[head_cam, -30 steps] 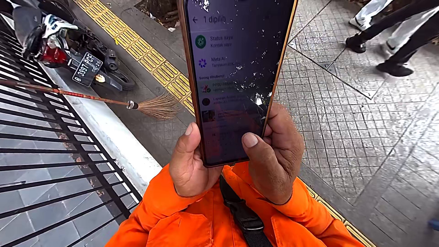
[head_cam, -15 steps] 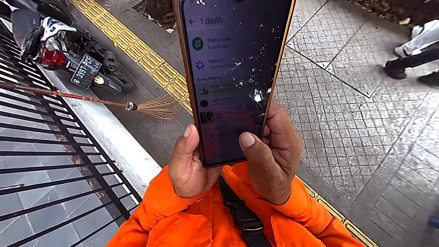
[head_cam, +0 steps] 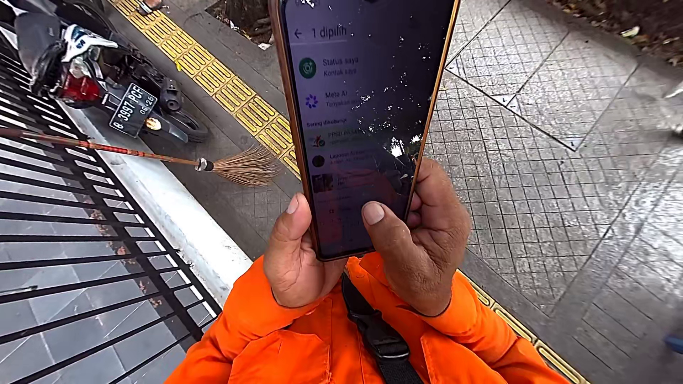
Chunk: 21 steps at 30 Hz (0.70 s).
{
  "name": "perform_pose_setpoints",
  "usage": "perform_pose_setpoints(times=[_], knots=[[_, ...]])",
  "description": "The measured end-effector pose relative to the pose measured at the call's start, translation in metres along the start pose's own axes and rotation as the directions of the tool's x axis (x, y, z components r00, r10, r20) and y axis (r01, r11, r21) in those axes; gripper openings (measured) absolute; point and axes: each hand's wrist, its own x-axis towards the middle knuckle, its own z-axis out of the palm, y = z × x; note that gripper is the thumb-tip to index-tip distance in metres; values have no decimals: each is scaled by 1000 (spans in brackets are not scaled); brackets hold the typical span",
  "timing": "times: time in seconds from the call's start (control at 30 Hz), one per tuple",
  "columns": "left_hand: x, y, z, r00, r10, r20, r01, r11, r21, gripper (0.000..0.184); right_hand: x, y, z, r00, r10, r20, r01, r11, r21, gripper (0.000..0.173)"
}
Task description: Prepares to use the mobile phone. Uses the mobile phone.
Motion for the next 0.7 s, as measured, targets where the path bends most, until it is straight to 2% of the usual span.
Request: perform_pose_setpoints(times=[0.33,0.53,0.7], knots=[[0,3,-6,999,-48,-5,48,999,-7,42,-4,8,-11,999,34,28,-37,992,123,33],[1,3,-6,998,-63,-7,63,998,-15,42,0,11,-18,1000,-14,6,13,1000,25,32],[1,1,-7,998,-62,-8,61,998,-19,42,2,11,-19,999,-33,-1,33,999,11,30]])
